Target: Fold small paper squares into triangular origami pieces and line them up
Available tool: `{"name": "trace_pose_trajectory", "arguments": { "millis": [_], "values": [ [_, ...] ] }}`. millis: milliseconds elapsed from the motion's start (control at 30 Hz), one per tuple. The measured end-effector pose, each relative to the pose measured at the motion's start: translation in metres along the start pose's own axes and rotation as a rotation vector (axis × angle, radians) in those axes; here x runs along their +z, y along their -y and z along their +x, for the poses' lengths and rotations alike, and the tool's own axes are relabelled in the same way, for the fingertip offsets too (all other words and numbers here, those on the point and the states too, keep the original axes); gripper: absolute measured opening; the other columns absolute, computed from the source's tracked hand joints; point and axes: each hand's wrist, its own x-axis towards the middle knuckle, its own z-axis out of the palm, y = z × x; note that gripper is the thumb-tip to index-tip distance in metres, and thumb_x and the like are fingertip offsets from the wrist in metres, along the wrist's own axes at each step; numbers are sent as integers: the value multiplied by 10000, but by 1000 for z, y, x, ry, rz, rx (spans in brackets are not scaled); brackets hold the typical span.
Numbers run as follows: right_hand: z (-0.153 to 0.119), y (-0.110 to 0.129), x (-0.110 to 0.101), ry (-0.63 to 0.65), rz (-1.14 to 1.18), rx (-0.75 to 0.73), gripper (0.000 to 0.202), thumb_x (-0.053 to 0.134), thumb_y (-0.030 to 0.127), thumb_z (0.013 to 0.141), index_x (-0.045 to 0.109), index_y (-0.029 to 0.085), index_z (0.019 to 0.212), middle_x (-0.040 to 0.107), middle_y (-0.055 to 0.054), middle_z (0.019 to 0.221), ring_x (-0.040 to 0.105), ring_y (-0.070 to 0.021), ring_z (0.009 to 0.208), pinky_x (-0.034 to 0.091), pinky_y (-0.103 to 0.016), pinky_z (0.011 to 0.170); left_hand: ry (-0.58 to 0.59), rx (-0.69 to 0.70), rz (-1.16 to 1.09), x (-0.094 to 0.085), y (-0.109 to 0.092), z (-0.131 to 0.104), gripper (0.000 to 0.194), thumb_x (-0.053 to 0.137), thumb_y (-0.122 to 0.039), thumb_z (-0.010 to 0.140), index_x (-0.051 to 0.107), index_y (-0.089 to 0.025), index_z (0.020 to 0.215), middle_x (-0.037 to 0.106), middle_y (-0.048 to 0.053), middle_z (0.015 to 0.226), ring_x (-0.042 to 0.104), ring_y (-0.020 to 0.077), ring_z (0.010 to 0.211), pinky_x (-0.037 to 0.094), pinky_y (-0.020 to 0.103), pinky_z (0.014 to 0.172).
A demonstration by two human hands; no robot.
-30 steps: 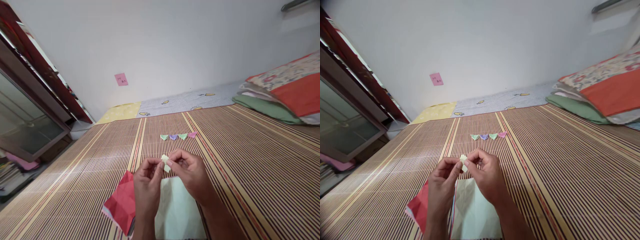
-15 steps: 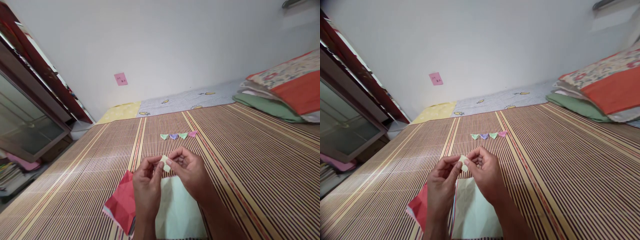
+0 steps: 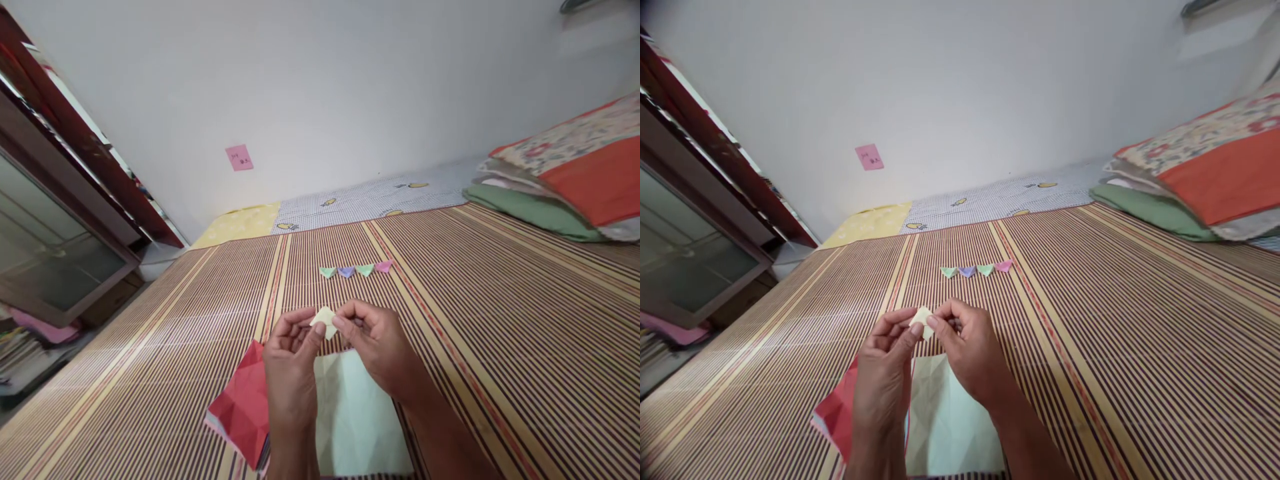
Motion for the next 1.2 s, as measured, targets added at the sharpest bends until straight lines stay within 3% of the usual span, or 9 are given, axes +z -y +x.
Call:
{"name": "trace_pose_trajectory", "arguments": {
  "millis": [133,400,633,833,1067,1133,1200],
  "values": [
    [0,-1,-5,85,-7,59,212,599,326,933,638,170,796,507,36,626,454,-123,565,386,-248,514,-35,44,64,1,-1,-1,327,892,-198,665,751,-192,959,745,31,891,689,143,840,545,231,763],
    [-1,3,0,-8,-129,-90,191,584,278,954,631,172,802,573,17,685,506,-127,620,390,-253,570,42,-62,-11,0,0,0,183,842,-319,759,752,-160,769,657,-2,711,568,105,658,469,222,656],
    [0,4,-3,66,-121,-51,241,567,301,960,592,180,753,510,33,648,447,-121,582,337,-254,522,64,93,211,-1,0,-2,166,753,-337,860,730,-177,820,618,-9,712,561,135,696,454,239,661],
    [-1,5,-11,175,-163,11,224,570,274,931,562,189,724,503,37,621,460,-125,573,336,-252,515,155,4,218,-2,-4,-3,190,765,-341,848,692,-177,788,625,-15,705,562,122,670,453,230,646],
    [1,4,-21,133,-90,57,225,613,300,905,587,179,717,503,32,636,445,-122,585,330,-251,516,257,-153,153,-3,-8,-4,192,814,-305,779,686,-165,756,628,-17,662,539,104,612,434,207,583],
    [2,3,-21,147,-39,55,245,619,330,921,602,178,730,504,34,643,441,-118,586,337,-248,523,224,-170,95,0,-8,-3,196,836,-279,741,682,-159,730,608,-29,631,522,90,587,430,196,575],
    [2,2,-18,160,18,52,216,636,338,924,624,181,776,524,35,667,468,-118,608,371,-244,553,119,-153,-10,5,-6,-2,215,856,-270,697,673,-160,721,614,-32,642,529,84,581,442,195,584]
  ]
}}
